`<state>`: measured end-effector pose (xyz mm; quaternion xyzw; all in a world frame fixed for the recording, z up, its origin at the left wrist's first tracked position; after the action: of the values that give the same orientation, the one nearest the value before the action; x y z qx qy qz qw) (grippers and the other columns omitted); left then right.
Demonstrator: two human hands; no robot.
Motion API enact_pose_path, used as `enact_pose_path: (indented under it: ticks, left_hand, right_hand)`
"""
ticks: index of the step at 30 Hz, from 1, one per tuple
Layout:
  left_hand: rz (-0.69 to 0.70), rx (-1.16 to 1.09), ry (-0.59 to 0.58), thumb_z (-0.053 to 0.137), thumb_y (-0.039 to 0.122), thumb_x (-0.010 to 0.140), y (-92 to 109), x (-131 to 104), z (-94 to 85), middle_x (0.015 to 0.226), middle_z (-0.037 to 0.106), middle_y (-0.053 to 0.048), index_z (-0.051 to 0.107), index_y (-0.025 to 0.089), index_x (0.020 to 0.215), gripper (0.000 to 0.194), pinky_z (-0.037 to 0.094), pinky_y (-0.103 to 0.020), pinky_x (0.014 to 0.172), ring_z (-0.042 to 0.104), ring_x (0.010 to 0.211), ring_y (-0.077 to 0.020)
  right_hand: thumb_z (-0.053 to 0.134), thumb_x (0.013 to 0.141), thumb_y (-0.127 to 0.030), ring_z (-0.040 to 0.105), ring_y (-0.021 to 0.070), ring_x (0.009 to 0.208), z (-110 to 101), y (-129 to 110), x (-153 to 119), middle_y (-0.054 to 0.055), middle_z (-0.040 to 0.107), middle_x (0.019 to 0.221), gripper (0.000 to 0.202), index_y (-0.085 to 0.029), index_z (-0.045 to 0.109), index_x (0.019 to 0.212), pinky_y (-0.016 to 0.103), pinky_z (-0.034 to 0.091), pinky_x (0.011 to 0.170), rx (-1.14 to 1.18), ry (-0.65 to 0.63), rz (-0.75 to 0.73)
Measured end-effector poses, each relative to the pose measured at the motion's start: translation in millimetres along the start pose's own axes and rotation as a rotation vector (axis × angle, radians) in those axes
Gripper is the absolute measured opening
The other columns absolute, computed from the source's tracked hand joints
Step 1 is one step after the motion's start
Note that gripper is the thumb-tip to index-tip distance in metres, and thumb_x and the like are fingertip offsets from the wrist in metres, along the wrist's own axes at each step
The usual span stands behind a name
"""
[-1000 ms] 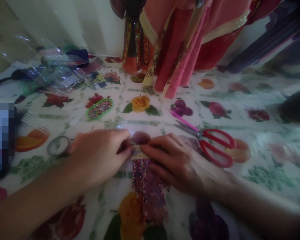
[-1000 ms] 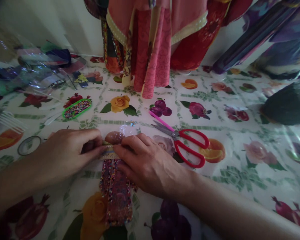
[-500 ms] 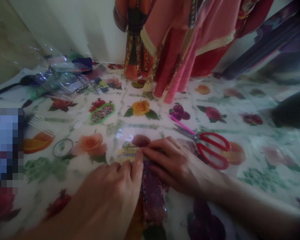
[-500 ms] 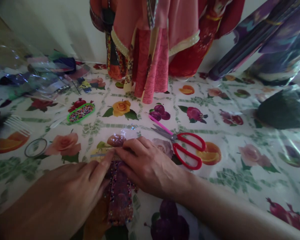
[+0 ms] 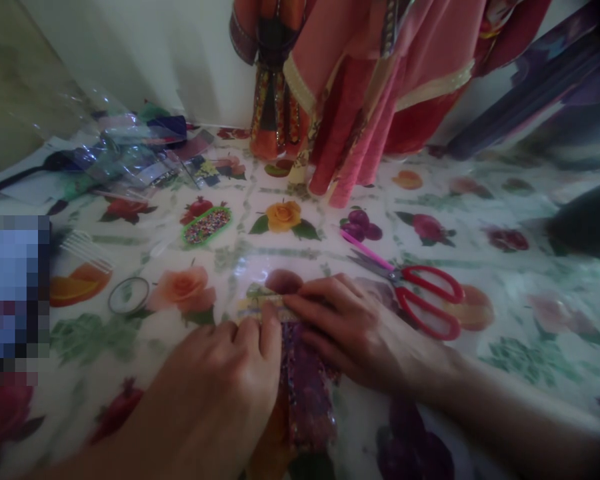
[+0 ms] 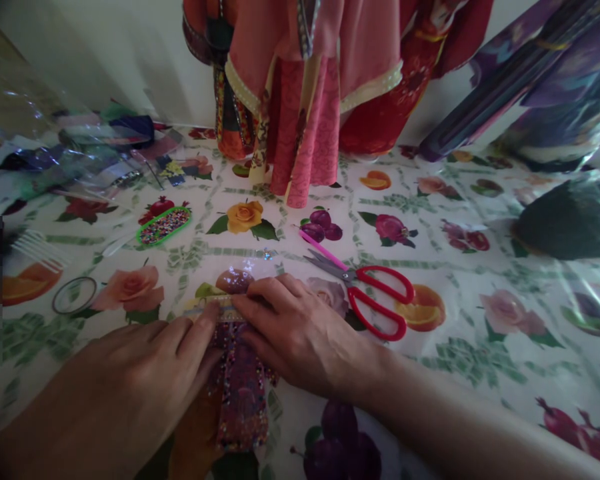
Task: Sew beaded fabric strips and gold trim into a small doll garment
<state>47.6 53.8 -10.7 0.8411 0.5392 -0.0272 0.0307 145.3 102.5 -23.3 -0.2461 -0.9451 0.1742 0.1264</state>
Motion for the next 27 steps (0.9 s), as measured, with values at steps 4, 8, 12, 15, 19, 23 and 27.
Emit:
enact_pose_path:
  ticks: [4, 8, 12, 15, 19, 23, 27]
  left_hand:
    - [0.046, 0.191, -0.019, 0.042, 0.005, 0.078, 1, -4, 5.4, 0.076, 0.064, -0.012, 0.066, 0.010, 0.105, 0.036, 0.053, -0.040, 0.049, 0.059, 0.058, -0.0252]
    - [0.005, 0.200, -0.040, 0.047, 0.007, 0.080, -4, -5, 9.4, 0.074, 0.064, -0.013, 0.065, 0.006, 0.110, 0.035, 0.053, -0.041, 0.048, 0.061, 0.058, -0.0261]
    - [-0.011, 0.194, -0.030, 0.049, 0.014, 0.085, -5, 0, 5.3, 0.069, 0.063, -0.012, 0.068, 0.008, 0.102, 0.026, 0.053, -0.041, 0.046, 0.060, 0.056, -0.0263]
    - [-0.019, 0.196, -0.010, 0.049, 0.019, 0.086, -4, 2, 1.5, 0.067, 0.061, -0.010, 0.068, 0.011, 0.099, 0.024, 0.053, -0.042, 0.046, 0.059, 0.055, -0.0260]
    - [-0.005, 0.210, -0.047, 0.049, 0.015, 0.085, -1, 4, 6.2, 0.068, 0.063, -0.011, 0.066, 0.009, 0.113, 0.034, 0.053, -0.040, 0.047, 0.061, 0.056, -0.0261]
    - [0.013, 0.172, -0.105, 0.045, 0.004, 0.079, 2, 2, 14.0, 0.064, 0.064, -0.011, 0.057, -0.001, 0.128, 0.051, 0.052, -0.040, 0.046, 0.062, 0.052, -0.0267]
    - [-0.012, 0.020, -0.095, 0.040, 0.002, 0.080, 1, -1, 12.4, 0.062, 0.064, -0.013, 0.050, -0.007, 0.132, 0.054, 0.047, -0.039, 0.043, 0.061, 0.049, -0.0276]
  right_hand:
    - [0.049, 0.097, -0.029, 0.055, 0.0233, 0.107, 0, 0, -1, 0.012, 0.056, 0.123, 0.039, -0.017, 0.055, 0.134, 0.039, 0.052, 0.091, 0.010, 0.000, -0.004]
    - [0.049, 0.096, -0.028, 0.054, 0.0229, 0.108, 2, 1, 0, 0.012, 0.056, 0.124, 0.039, -0.017, 0.055, 0.134, 0.038, 0.051, 0.091, 0.012, -0.009, -0.003]
    - [0.049, 0.096, -0.028, 0.055, 0.0228, 0.106, 1, 0, 0, 0.012, 0.056, 0.124, 0.039, -0.016, 0.055, 0.133, 0.038, 0.051, 0.091, 0.005, 0.006, -0.012]
    - [0.049, 0.097, -0.029, 0.056, 0.0230, 0.104, 0, 0, 0, 0.012, 0.057, 0.122, 0.039, -0.017, 0.055, 0.133, 0.039, 0.052, 0.089, 0.000, 0.016, -0.017]
    - [0.049, 0.096, -0.030, 0.056, 0.0242, 0.103, -1, 0, 0, 0.013, 0.058, 0.120, 0.040, -0.017, 0.055, 0.133, 0.040, 0.053, 0.086, -0.019, 0.019, -0.019]
    - [0.047, 0.097, -0.029, 0.056, 0.0243, 0.105, -1, -1, 0, 0.013, 0.057, 0.123, 0.040, -0.016, 0.055, 0.134, 0.040, 0.053, 0.086, -0.029, 0.016, -0.019]
    - [0.045, 0.098, -0.030, 0.055, 0.0241, 0.105, 2, 0, 0, 0.013, 0.055, 0.125, 0.041, -0.017, 0.053, 0.136, 0.041, 0.053, 0.087, 0.003, -0.024, -0.003]
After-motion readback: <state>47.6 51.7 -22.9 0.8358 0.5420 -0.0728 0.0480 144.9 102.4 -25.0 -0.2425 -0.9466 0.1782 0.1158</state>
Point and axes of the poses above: each hand's wrist, its own x-axis towards the middle knuckle, its own z-axis out of the palm, y = z × x, the point moved 8 cm from there along x, towards the middle knuckle
